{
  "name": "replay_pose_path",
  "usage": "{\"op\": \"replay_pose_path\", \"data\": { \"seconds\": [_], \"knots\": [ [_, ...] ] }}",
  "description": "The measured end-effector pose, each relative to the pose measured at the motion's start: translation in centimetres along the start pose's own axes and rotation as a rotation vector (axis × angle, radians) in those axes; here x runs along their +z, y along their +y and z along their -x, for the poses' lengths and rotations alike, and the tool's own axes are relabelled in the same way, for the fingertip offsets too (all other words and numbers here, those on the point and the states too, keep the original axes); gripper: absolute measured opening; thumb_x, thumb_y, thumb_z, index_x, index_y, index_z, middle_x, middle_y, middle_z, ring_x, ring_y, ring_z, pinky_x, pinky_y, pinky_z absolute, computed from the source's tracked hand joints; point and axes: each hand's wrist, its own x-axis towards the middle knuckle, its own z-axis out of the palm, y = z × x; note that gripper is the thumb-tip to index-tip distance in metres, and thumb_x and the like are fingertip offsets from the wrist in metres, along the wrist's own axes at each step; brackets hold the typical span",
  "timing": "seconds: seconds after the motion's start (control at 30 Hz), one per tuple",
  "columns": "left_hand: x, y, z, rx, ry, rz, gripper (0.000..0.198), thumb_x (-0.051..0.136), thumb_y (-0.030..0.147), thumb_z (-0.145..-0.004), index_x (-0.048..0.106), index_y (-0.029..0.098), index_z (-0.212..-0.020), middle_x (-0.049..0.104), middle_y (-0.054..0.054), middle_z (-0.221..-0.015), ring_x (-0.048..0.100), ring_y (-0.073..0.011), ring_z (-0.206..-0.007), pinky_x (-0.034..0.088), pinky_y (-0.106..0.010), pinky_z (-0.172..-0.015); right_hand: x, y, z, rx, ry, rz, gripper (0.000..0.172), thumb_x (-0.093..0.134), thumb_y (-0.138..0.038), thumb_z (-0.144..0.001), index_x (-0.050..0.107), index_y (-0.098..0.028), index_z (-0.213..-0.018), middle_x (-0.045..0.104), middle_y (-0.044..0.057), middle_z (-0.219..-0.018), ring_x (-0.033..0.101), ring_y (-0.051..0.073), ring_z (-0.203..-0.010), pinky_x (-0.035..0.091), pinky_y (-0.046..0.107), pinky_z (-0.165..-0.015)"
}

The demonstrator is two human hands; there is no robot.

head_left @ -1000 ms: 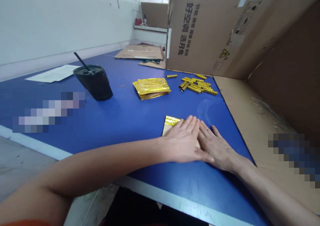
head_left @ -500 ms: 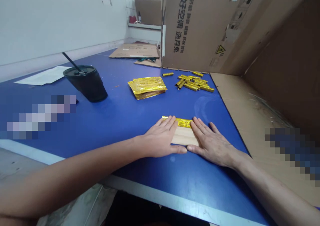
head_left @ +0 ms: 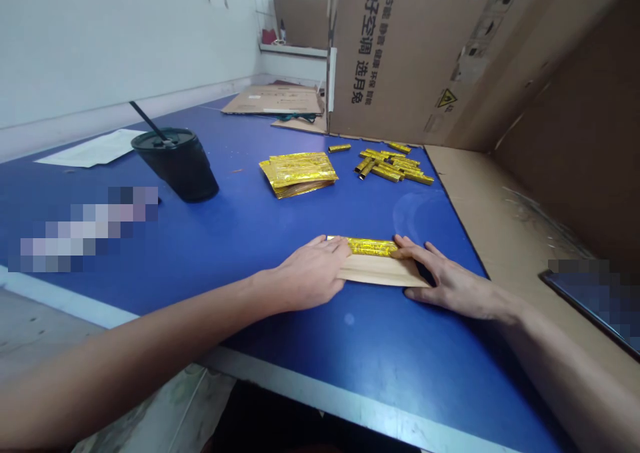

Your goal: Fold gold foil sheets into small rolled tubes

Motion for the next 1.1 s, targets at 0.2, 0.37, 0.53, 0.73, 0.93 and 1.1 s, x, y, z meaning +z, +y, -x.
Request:
{"op": "replay_pose_path", "data": {
  "seconds": [0.2,0.37,0.53,0.73,0.93,1.1],
  "knots": [
    [-0.2,-0.1,-0.3,-0.068,0.052,0.110,0.020,0.039,0.028,-0.083,0.053,0.015,-0.090,0.053,-0.009,-0.118,0.051,-0.0229,-0.105,0.040,-0.036,-0.088,-0.2,0.6,-0.1,-0.009,0.025,-0.196,0.039,0.039,-0.051,-0.083,0.054,-0.023,-0.105,0.027,0.008,-0.142,0.015,0.022,-0.131,0.007,0.050,-0.106],
    [0.3,-0.4,-0.8,-0.156,0.100,0.186,0.033,0.031,0.034,-0.088,0.059,0.017,-0.094,0.060,-0.006,-0.107,0.052,-0.0221,-0.105,0.040,-0.037,-0.090,0.1,0.8,-0.4,0.041,0.097,-0.264,0.042,0.030,-0.048,-0.087,0.055,-0.023,-0.110,0.031,0.005,-0.140,0.022,0.022,-0.130,0.005,0.050,-0.106],
    [0.5,-0.2,-1.2,-0.246,0.139,0.177,0.031,0.034,0.032,-0.088,0.059,0.018,-0.102,0.065,-0.005,-0.097,0.057,-0.0198,-0.098,0.043,-0.034,-0.084,0.7,0.6,-0.9,0.065,0.195,-0.275,0.037,0.031,-0.045,-0.087,0.059,-0.023,-0.097,0.041,0.005,-0.134,0.036,0.022,-0.123,0.018,0.049,-0.105],
    [0.6,0.2,-1.2,-0.225,0.182,0.036,0.018,0.048,0.026,-0.081,0.058,0.019,-0.094,0.066,-0.003,-0.088,0.061,-0.0207,-0.081,0.046,-0.032,-0.070,1.4,0.1,-1.3,0.093,0.315,-0.197,0.024,0.044,-0.038,-0.081,0.056,-0.022,-0.068,0.053,0.009,-0.124,0.045,0.024,-0.117,0.031,0.048,-0.098],
    [0.9,0.1,-1.0,-0.164,0.210,-0.055,0.017,0.050,0.026,-0.081,0.052,0.016,-0.094,0.064,-0.003,-0.084,0.060,-0.0194,-0.075,0.045,-0.032,-0.068,1.8,0.1,-1.5,0.035,0.412,-0.174,0.018,0.050,-0.032,-0.077,0.048,-0.023,-0.062,0.060,0.011,-0.113,0.053,0.025,-0.107,0.041,0.044,-0.089],
    [1.1,0.0,-1.1,-0.043,0.188,-0.046,0.034,0.045,0.020,-0.084,0.045,0.021,-0.118,0.060,-0.003,-0.107,0.056,-0.0174,-0.097,0.041,-0.033,-0.083,2.0,0.2,-1.6,0.041,0.421,-0.206,0.016,0.050,-0.032,-0.077,0.045,-0.023,-0.064,0.059,0.012,-0.114,0.053,0.025,-0.107,0.040,0.044,-0.089]
  ]
}}
